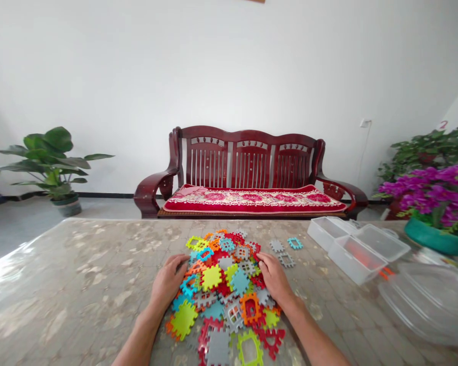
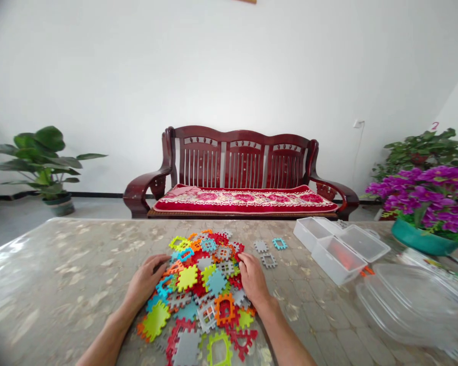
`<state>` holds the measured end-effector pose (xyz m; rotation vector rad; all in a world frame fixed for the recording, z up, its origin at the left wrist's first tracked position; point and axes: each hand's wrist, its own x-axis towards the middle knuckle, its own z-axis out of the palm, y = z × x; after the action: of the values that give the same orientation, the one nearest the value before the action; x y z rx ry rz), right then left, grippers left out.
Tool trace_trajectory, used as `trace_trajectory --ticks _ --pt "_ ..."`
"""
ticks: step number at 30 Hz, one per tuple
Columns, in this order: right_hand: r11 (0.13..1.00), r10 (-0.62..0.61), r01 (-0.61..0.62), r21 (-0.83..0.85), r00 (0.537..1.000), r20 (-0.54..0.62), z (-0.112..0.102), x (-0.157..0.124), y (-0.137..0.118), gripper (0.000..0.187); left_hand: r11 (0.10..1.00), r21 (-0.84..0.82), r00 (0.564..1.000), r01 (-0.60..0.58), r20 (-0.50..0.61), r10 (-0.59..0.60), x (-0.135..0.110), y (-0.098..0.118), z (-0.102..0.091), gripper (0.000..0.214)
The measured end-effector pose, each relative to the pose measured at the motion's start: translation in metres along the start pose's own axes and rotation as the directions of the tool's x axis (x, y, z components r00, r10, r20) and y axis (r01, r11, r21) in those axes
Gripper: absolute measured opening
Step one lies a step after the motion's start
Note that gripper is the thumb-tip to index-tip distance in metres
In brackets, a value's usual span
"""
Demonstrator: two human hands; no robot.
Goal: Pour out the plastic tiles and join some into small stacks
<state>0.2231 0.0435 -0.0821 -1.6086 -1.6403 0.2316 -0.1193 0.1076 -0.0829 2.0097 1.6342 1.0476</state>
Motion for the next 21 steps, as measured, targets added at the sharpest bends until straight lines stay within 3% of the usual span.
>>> trace_trajectory --ticks 6,12,16,21 --pt "1.0 -0.015 0.015 -0.023 1.0 0.006 -0.013 0.015 -0.018 0.038 1.0 0.004 1.0 -0.006 0.009 0.006 0.001 0.0 0.0 0.032" --pt "0.987 -0.097 0.119 -0.105 0.977 0.191 -0.013 0.037 -0.05 0.044 1.0 0.005 1.0 -0.006 -0.003 0.006 0.001 -0.001 0.0 0.031" --pt "0.979 -0.109 0.152 -0.134 0.954 0.281 -0.005 0.04 -0.055 0.034 1.0 -0.01 1.0 -0.008 -0.003 0.008 0.001 -0.001 0.0 0.031" --pt "0.989 -0.051 0.071 -0.129 0.987 0.152 -0.005 0.038 -0.038 0.033 1.0 -0.011 1.0 -0.009 0.003 0.009 0.001 -0.001 0.0 0.032"
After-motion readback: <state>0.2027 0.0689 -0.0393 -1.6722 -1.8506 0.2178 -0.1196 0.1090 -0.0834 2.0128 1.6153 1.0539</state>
